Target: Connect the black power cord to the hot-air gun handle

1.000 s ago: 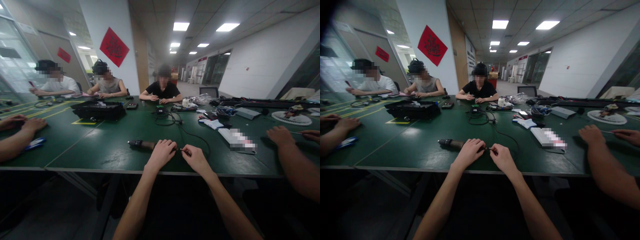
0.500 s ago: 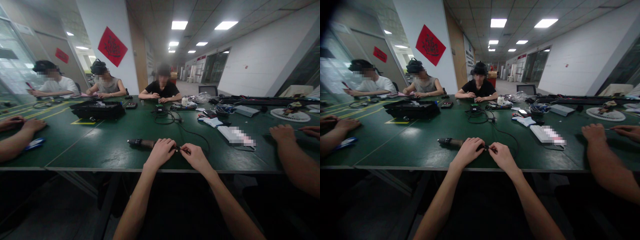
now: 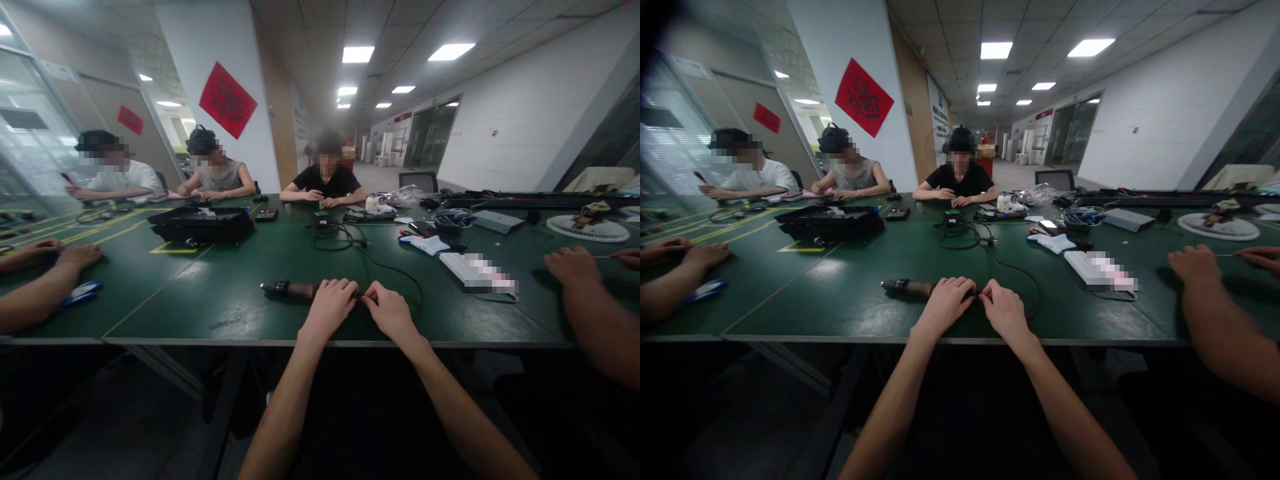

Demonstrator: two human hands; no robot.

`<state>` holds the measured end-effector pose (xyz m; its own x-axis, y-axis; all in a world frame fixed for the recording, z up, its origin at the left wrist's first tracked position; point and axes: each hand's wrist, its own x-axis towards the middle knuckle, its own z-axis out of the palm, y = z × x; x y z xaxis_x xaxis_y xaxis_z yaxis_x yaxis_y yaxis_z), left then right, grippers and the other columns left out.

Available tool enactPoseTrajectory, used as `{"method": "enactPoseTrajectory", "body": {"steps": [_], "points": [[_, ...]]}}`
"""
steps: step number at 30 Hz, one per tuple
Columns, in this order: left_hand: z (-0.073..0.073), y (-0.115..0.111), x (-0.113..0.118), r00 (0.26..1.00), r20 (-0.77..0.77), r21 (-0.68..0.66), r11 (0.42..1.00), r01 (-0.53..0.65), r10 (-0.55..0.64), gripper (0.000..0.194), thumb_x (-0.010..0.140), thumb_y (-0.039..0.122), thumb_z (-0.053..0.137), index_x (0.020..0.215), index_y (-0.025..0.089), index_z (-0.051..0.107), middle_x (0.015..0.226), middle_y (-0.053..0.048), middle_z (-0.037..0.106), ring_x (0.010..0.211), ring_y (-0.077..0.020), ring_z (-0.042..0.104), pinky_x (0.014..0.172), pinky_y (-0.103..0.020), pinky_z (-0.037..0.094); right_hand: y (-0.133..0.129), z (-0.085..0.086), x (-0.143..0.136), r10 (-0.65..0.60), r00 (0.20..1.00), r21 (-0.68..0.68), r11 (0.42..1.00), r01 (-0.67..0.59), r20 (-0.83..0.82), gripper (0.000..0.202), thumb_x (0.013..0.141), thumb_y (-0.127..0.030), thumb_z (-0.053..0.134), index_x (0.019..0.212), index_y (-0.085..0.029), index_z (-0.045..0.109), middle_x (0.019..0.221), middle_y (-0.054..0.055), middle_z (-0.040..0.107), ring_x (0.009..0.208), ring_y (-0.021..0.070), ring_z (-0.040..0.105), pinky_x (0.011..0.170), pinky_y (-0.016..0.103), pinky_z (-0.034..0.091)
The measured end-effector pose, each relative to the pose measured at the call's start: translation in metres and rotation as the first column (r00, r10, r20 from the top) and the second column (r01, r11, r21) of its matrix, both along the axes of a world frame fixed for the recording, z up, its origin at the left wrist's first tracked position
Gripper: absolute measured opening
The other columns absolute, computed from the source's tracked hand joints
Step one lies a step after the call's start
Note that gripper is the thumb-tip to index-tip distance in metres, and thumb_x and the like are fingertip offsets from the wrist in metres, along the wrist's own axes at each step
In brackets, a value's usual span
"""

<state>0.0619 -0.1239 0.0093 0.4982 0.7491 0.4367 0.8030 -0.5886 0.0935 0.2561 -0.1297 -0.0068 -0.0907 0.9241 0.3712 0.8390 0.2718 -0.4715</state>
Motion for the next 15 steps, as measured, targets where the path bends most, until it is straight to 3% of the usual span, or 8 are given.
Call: {"method": "enactPoseTrajectory", "body": {"steps": [8, 12, 15], "points": [[-0.0025, 0.0008, 0.0010, 1.000, 0.027, -0.006, 1.000, 0.009, -0.009, 0.014, 0.098, 0.026, 0.064, 0.111, 0.025, 0.060, 0.109, -0.003, 0.069, 0.109, -0.0239, 0.062, 0.095, -0.040, 0.040, -0.0016, 0.0006, 0.0041, 0.102, 0.994, 0.081, 0.992, -0.099, -0.032, 0.009, 0.095, -0.027, 0.063, 0.103, -0.028, 0.066, 0.094, 0.001, 0.076, 0.080, 0.0187, 0.069, 0.071, 0.029, 0.045], [-0.0023, -0.0014, 0.0052, 1.000, 0.006, 0.019, 0.999, -0.027, 0.027, 0.013, 0.098, 0.027, 0.064, 0.110, 0.024, 0.059, 0.109, -0.004, 0.069, 0.108, -0.0251, 0.062, 0.094, -0.041, 0.041, -0.0025, -0.0002, 0.0035, 0.105, 0.992, 0.092, 0.991, -0.099, -0.067, 0.004, 0.094, -0.027, 0.062, 0.097, -0.025, 0.065, 0.093, 0.002, 0.075, 0.083, 0.0196, 0.070, 0.074, 0.030, 0.048], [-0.0018, -0.0020, 0.0049, 1.000, 0.002, 0.029, 1.000, 0.008, -0.008, 0.015, 0.098, 0.026, 0.062, 0.113, 0.026, 0.059, 0.109, -0.003, 0.069, 0.109, -0.0246, 0.062, 0.096, -0.042, 0.040, -0.0015, -0.0025, 0.0036, 0.096, 0.992, 0.108, 0.990, -0.086, -0.084, 0.005, 0.094, -0.028, 0.063, 0.093, -0.024, 0.066, 0.091, 0.004, 0.075, 0.081, 0.0201, 0.070, 0.073, 0.030, 0.049]]}}
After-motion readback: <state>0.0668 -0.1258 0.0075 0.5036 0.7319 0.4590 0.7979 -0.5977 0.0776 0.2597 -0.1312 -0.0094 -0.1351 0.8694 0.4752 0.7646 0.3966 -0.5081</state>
